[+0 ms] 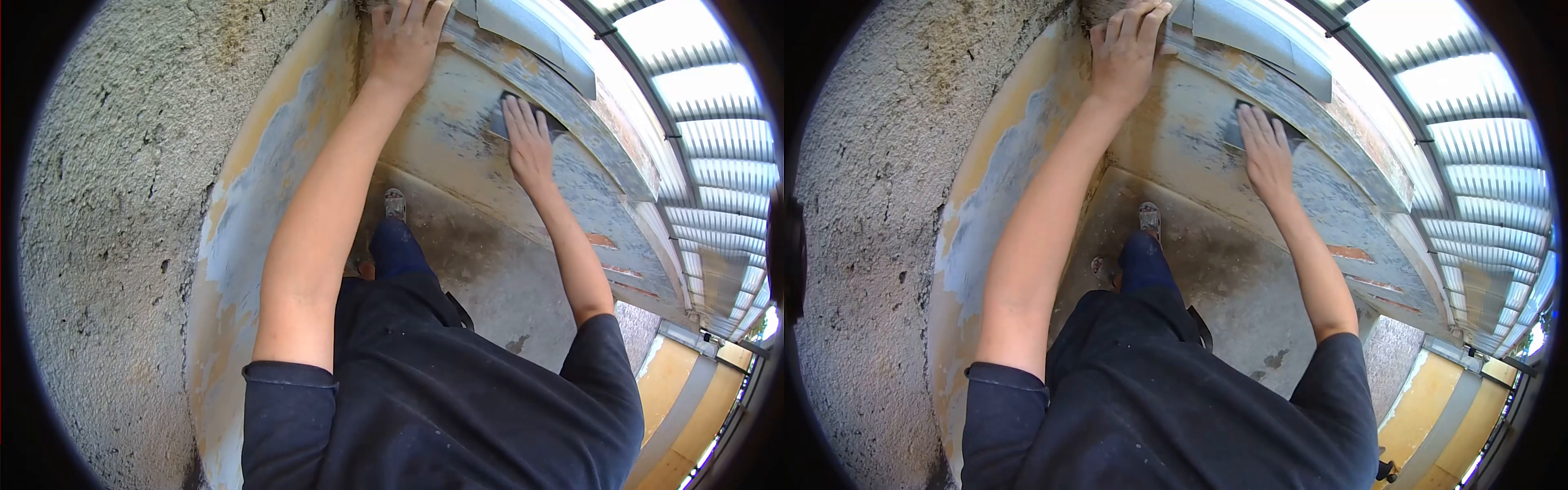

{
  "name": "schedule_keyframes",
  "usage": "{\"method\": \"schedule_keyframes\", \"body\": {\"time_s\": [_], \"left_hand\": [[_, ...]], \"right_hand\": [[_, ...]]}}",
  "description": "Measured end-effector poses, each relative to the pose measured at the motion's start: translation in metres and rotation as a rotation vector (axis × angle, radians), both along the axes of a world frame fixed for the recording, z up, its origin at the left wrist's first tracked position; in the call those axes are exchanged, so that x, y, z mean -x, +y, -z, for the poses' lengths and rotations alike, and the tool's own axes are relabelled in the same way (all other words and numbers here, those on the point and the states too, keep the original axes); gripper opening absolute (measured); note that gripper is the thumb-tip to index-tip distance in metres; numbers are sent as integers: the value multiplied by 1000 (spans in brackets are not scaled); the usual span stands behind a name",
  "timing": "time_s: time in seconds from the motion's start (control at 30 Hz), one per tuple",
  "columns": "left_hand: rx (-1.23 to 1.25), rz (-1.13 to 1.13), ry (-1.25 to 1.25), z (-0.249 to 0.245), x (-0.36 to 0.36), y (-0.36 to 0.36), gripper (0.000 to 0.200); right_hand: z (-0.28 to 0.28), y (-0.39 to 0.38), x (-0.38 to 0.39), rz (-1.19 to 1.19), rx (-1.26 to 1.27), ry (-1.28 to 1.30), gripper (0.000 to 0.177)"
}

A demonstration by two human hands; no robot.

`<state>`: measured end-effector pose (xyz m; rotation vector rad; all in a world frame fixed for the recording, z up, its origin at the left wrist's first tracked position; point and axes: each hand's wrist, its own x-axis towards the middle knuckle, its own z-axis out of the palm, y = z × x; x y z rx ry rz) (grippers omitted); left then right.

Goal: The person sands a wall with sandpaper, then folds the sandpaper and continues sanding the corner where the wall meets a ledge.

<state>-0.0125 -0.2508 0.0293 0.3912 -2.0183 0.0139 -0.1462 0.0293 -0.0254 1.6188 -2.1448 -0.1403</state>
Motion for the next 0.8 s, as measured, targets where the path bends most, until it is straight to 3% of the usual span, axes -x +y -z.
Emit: {"method": "schedule_keyframes", "body": {"time_s": [0.13, 0.23, 0.43, 0.63, 0.8], "left_hand": [[-33, 22, -5, -5, -6, 4, 48], [-59, 67, -12, -8, -8, 2, 53], [-21, 7, -48, 6, 0, -5, 66], [-48, 25, -26, 7, -1, -4, 64], [-36, 49, -15, 1, -4, 0, 64]], "right_hand": [[11, -80, -22, -174, 119, -101, 65], [9, -83, -27, -173, 123, -113, 66], [4, 18, 14, -61, -63, -25, 65], [21, -71, -11, -221, -23, -41, 64], [14, -53, -14, -159, -13, -75, 64]]}}
